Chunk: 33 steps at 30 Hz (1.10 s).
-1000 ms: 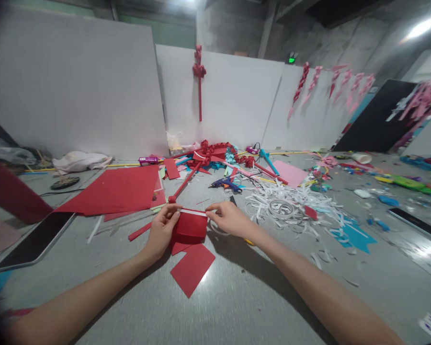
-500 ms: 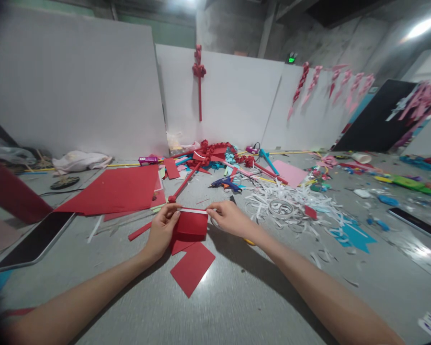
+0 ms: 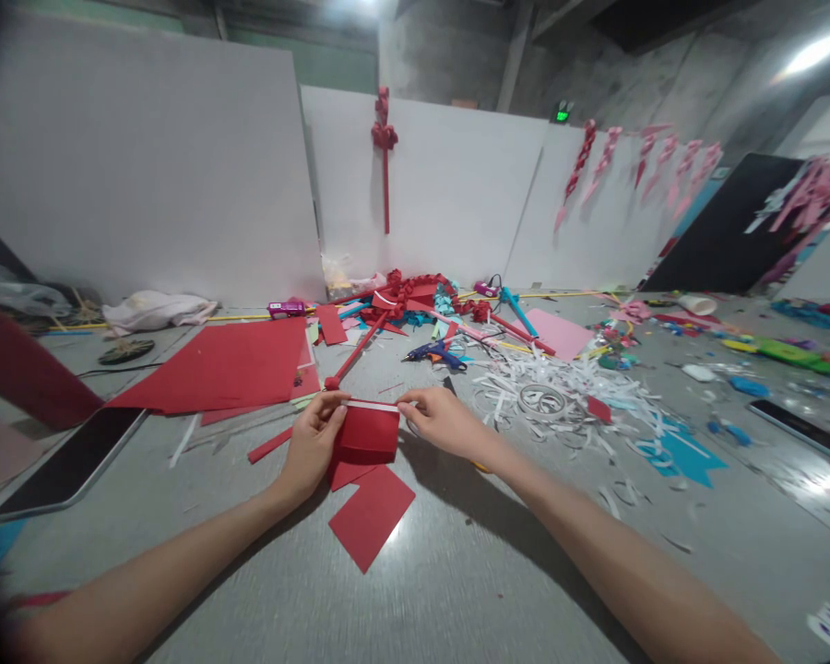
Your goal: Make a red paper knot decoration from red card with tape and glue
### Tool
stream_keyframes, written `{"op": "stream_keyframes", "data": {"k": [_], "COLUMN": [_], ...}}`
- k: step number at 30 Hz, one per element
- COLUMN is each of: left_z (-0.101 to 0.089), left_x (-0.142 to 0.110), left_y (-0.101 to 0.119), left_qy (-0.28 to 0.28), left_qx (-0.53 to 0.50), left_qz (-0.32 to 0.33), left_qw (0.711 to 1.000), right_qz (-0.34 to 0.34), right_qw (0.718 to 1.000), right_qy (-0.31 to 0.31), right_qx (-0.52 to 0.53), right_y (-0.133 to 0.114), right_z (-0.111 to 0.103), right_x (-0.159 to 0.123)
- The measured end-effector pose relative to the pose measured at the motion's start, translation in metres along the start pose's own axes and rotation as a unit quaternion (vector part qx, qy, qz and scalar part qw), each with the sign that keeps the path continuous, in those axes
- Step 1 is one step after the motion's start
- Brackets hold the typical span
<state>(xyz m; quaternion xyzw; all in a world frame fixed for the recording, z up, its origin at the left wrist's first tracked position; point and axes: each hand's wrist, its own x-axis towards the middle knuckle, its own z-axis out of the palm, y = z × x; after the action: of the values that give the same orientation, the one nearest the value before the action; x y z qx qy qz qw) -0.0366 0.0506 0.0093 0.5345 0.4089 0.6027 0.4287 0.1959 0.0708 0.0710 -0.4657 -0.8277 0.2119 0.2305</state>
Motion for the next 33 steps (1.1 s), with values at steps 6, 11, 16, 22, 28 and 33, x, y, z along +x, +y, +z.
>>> {"op": "stream_keyframes", "data": {"k": [6,11,16,22,28,33], "left_z": [0.0005,0.0008,0.0007,-0.002,-0.0023,-0.0004], "left_x": [-0.0005,-0.0005,0.001,-0.0003,0.0006,0.004], "left_y": [0.0014,0.003,0.0006,0.0025,0.0034,-0.0003], "left_qy": [0.003,0.001,-0.007,-0.022,-0.042,-0.032], "left_qx": [-0.004,-0.015,-0.037,-0.068,-0.076,-0.058], "left_qz": [-0.005,-0.016,-0.028,-0.035,-0.059,-0.081], "left_qw": [1.0,1.0,0.999,0.997,0.994,0.994], "right_qz": [-0.004,-0.008,0.006,0.013,0.011,0.009], "right_qw": [1.0,1.0,0.999,0.999,0.998,0.998], "right_qy": [0.008,0.021,0.036,0.044,0.05,0.053], "right_qx": [0.005,0.015,0.026,0.027,0.021,0.023], "right_y": [0.0006,0.0015,-0.0001,-0.002,-0.0013,-0.0003], "right_z": [0.0014,0.0018,0.0022,0.0008,0.0022,0.0043], "right_x": [0.0001,0.0002,-0.0002,-0.0006,-0.0014,-0.0015]}}
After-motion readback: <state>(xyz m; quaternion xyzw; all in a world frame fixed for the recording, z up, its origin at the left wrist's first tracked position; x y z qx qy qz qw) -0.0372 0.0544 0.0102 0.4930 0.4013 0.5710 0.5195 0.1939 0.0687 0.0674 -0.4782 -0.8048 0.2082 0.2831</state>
